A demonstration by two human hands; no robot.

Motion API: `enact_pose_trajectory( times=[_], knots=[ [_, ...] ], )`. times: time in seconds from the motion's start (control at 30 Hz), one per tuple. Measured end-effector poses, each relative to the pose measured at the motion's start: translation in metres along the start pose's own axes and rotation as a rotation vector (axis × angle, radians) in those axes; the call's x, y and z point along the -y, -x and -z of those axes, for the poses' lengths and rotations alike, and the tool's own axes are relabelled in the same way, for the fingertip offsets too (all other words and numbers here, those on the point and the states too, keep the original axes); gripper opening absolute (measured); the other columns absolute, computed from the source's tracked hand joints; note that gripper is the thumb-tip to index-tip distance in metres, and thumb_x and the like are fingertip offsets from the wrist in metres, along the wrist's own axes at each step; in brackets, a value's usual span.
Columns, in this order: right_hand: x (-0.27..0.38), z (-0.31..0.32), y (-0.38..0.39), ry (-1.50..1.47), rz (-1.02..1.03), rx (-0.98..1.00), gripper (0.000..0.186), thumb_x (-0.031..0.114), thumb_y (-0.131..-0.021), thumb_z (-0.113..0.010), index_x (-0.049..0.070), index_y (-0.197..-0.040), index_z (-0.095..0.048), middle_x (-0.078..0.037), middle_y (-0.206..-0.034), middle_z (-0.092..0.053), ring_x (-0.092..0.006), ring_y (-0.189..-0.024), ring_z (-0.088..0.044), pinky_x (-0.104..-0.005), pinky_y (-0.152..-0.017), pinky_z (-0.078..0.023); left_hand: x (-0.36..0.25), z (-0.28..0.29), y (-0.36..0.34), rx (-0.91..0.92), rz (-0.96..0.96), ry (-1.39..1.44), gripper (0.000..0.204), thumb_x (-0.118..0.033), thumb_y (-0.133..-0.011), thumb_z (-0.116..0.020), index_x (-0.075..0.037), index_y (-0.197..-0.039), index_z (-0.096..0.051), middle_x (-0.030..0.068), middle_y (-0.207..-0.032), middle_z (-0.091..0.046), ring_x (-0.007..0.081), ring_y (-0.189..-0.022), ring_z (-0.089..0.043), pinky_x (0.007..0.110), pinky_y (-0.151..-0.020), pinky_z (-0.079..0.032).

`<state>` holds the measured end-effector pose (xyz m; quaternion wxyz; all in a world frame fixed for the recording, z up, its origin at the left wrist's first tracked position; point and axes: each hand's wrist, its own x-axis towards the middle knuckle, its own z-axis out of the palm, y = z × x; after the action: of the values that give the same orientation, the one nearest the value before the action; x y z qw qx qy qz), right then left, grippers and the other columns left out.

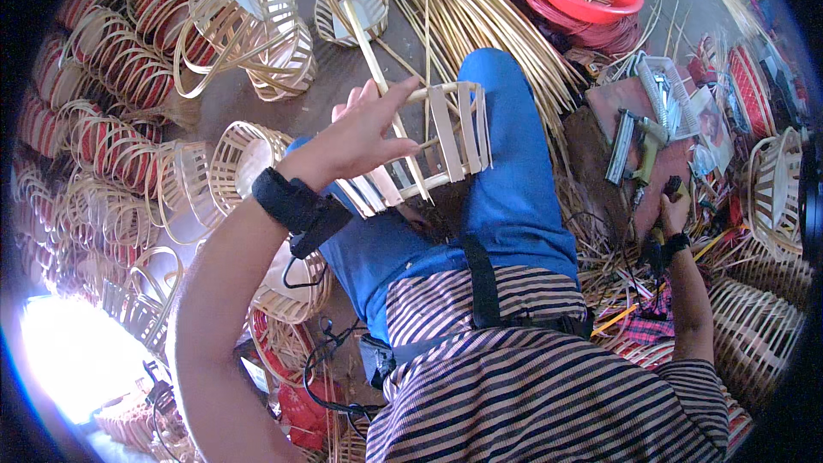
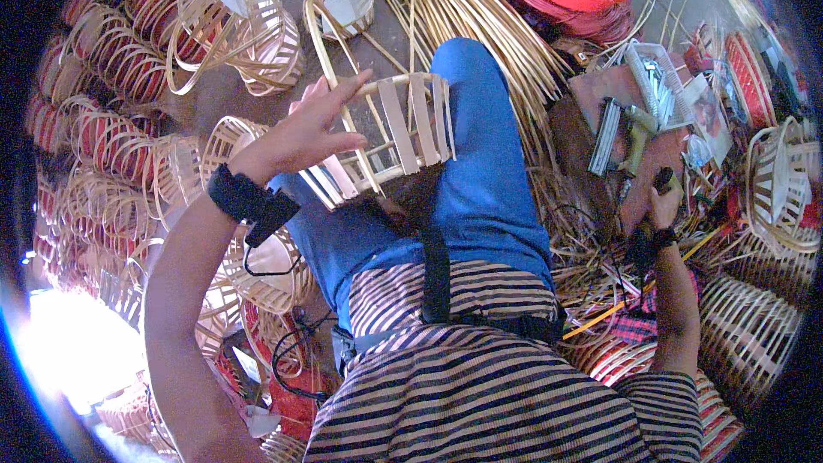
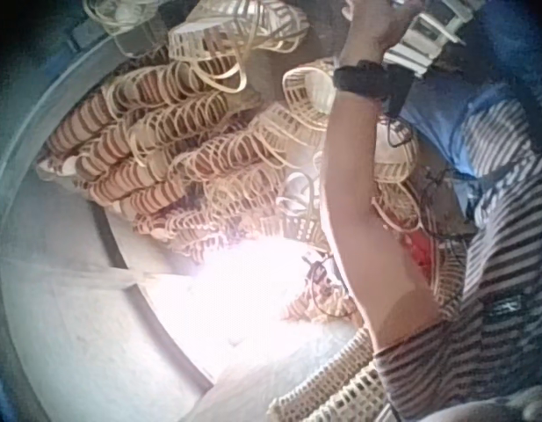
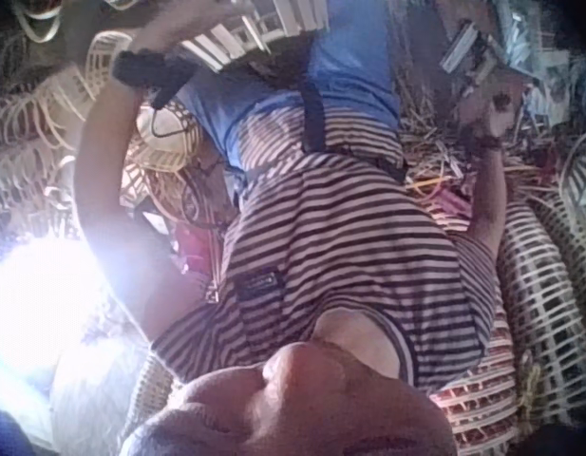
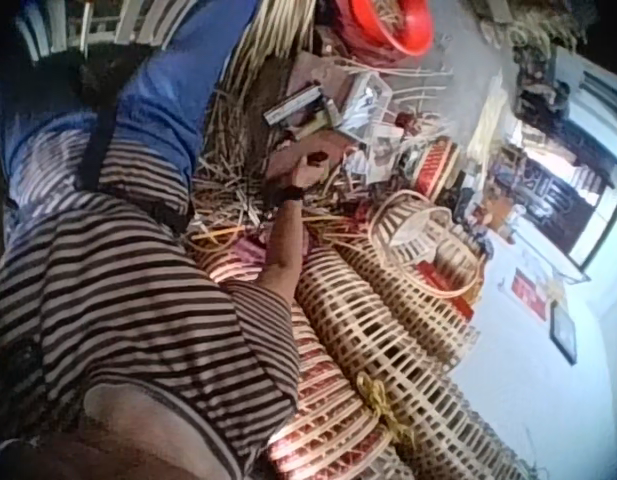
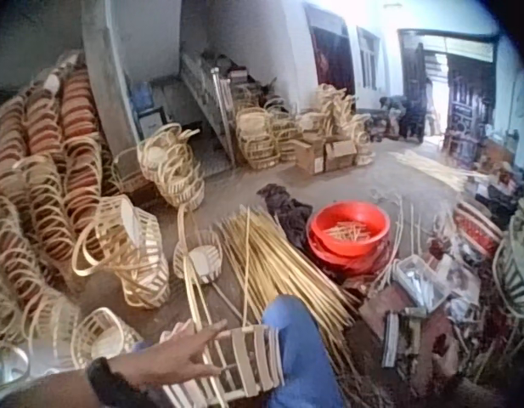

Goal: The person assembles wooden baskets by securing slats and rims with a pneumatic nail gun and trimming excess material with pliers.

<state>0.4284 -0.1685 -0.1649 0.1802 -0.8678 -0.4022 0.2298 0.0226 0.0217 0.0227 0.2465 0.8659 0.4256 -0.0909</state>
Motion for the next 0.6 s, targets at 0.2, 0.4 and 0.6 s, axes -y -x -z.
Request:
enact_pose_trajectory(
  times=[0.2, 0.4, 0.6],
  knots=[
    [-0.097, 0.016, -0.012, 0.401, -0.209, -0.089, 0.027, 0.023, -0.07, -0.056, 0.001, -0.085, -0.052, -0.003, -0.071, -0.054, -0.0098, -0.06, -0.049, -0.0226, -0.053, -0.039, 0.0, -0.013, 0.0, -0.139, 0.017, -0.098, 0.072, -0.03, -0.067, -0.061, -0.017, -0.126, -0.022, 0.021, -0.095, -0.041, 0.0362, -0.095, -0.04, 0.045, -0.081, -0.031],
    [-0.138, 0.017, -0.033, 0.467, -0.284, -0.044, 0.027, 0.019, -0.068, -0.057, 0.0, -0.086, -0.051, -0.003, -0.071, -0.054, -0.0107, -0.06, -0.049, -0.0236, -0.053, -0.039, -0.001, -0.009, -0.005, -0.178, 0.029, -0.141, 0.07, -0.027, -0.066, -0.062, -0.016, -0.124, -0.025, 0.0203, -0.094, -0.041, 0.0347, -0.09, -0.044, 0.041, -0.074, -0.037],
    [-0.128, 0.04, -0.029, 0.301, -0.166, -0.174, 0.027, 0.016, -0.067, -0.057, -0.001, -0.086, -0.051, -0.004, -0.072, -0.054, -0.0116, -0.061, -0.049, -0.0247, -0.053, -0.039, -0.001, -0.012, -0.01, -0.203, 0.022, -0.157, 0.07, -0.027, -0.066, -0.061, -0.016, -0.124, -0.023, 0.0191, -0.092, -0.042, 0.0344, -0.087, -0.044, 0.041, -0.072, -0.037]
  ],
)
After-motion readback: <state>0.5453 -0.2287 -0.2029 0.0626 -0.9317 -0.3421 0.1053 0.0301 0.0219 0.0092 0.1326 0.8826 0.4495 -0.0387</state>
